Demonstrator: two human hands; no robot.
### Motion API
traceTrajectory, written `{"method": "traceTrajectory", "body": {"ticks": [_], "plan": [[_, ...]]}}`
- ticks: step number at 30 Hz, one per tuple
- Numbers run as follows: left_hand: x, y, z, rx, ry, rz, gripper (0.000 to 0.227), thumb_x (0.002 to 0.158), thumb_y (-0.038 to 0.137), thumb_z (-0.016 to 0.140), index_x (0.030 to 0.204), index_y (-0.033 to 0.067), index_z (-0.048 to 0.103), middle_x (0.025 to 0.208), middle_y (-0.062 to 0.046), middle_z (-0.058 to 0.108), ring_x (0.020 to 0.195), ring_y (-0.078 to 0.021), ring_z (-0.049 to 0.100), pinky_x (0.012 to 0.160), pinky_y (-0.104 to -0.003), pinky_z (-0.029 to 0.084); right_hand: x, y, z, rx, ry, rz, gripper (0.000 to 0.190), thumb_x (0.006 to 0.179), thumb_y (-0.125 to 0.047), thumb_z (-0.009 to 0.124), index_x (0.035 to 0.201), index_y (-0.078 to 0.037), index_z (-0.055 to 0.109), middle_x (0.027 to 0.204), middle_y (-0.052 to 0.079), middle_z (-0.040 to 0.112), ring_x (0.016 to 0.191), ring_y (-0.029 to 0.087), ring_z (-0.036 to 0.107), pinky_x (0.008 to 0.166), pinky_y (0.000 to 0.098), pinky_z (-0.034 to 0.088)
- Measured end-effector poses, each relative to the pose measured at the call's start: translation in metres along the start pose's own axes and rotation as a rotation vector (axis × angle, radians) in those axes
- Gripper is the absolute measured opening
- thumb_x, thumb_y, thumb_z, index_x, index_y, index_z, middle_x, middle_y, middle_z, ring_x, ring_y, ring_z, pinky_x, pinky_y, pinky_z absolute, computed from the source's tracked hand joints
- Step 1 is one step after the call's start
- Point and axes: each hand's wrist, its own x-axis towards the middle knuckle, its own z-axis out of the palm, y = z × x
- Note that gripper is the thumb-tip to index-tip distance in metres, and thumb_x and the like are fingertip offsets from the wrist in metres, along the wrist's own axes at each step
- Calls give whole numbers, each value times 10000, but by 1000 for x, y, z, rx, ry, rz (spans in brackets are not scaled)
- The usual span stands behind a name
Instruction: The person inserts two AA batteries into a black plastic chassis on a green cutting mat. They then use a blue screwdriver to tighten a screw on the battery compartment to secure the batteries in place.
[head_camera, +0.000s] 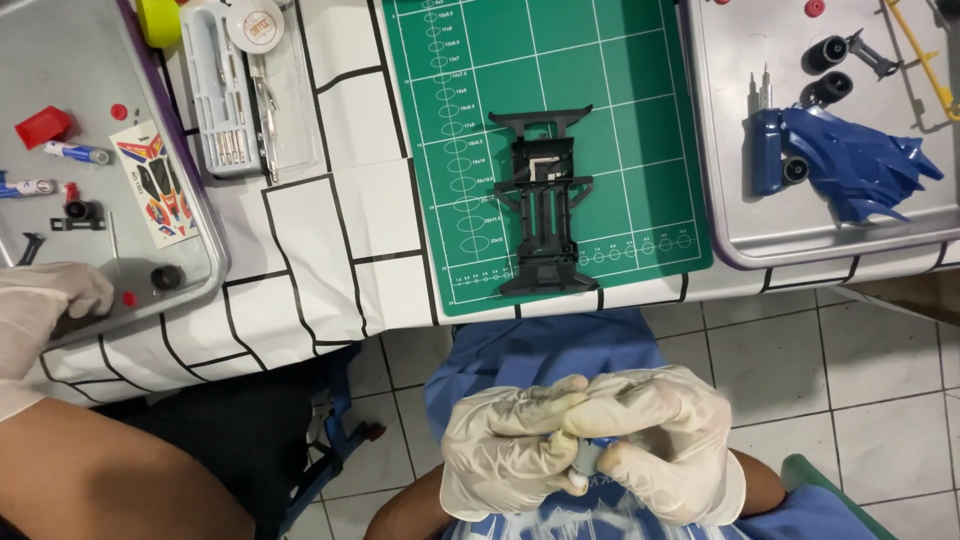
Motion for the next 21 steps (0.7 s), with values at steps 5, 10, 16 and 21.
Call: {"method": "traceTrajectory", "body": {"ticks": [5, 10, 16, 21], "plan": [[5, 0, 6, 184, -58, 216, 310, 919, -41, 785, 1212, -84, 694, 1392, -217, 631, 850, -346, 769, 704, -410, 721, 3, -4, 3, 56, -25, -39, 225, 984, -201, 732, 1105, -11, 727, 932, 150, 794, 738, 253, 822, 708, 329, 719], [9, 11, 10, 313, -61, 236, 342, 929, 1, 770, 1235, -112, 666, 1380, -261, 623, 871, -300, 773, 737, -359, 722, -11, 3, -10, -106, -17, -10, 247, 972, -280, 728, 1081, -59, 741, 971, 111, 809, 852, 253, 849, 801, 351, 735], [-1, -5, -17, -226, -29, -174, 511, 936, -135, 638, 1422, -152, 482, 1428, -348, 534, 1008, -437, 707, 890, -435, 675, -12, 9, -11, -78, -15, -23, 254, 969, -268, 738, 1097, -48, 735, 982, 116, 807, 839, 242, 845, 773, 309, 734], [19, 13, 2, 288, -250, 171, 568, 845, -52, 819, 1370, 12, 612, 1573, -193, 479, 1424, -295, 552, 1051, -393, 667, 16, -1, -3, 249, -76, -71, 257, 1018, -178, 735, 1119, 53, 687, 800, 141, 748, 613, 205, 745, 598, 294, 639]]}}
